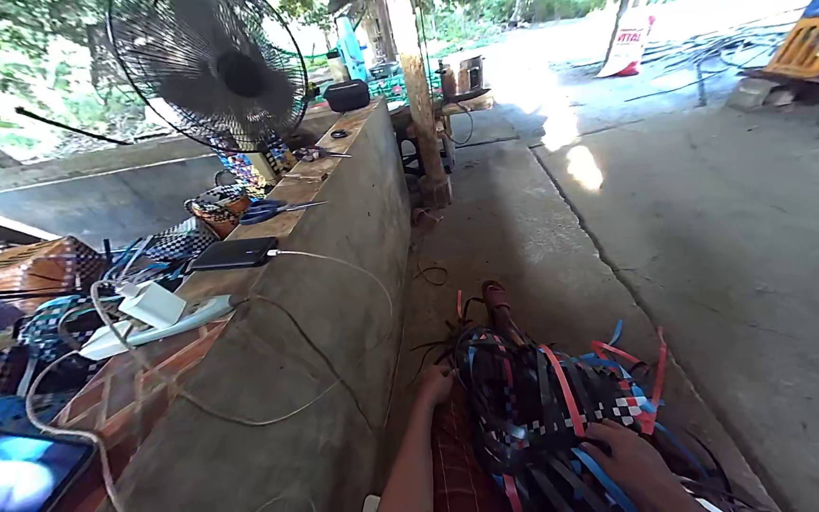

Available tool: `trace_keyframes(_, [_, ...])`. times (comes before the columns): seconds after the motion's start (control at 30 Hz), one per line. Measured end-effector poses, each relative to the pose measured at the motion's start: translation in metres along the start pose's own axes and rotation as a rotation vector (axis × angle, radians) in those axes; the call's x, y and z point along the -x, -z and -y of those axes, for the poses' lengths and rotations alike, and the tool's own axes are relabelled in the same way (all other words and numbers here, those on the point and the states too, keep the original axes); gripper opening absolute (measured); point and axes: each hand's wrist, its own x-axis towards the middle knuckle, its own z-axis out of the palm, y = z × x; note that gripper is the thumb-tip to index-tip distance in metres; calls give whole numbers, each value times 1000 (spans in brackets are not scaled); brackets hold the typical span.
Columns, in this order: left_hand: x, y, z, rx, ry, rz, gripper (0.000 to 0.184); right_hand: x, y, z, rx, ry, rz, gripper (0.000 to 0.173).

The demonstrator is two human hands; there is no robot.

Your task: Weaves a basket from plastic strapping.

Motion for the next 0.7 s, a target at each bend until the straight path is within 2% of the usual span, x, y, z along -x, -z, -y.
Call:
trace_keyframes(0.23, [5,-4,2,31,-9,-74,41,5,1,0,0,-3,7,33])
trace_keyframes(0.7, [4,-6,4,33,-9,-83,42,4,-2,-4,-6,11,-4,33])
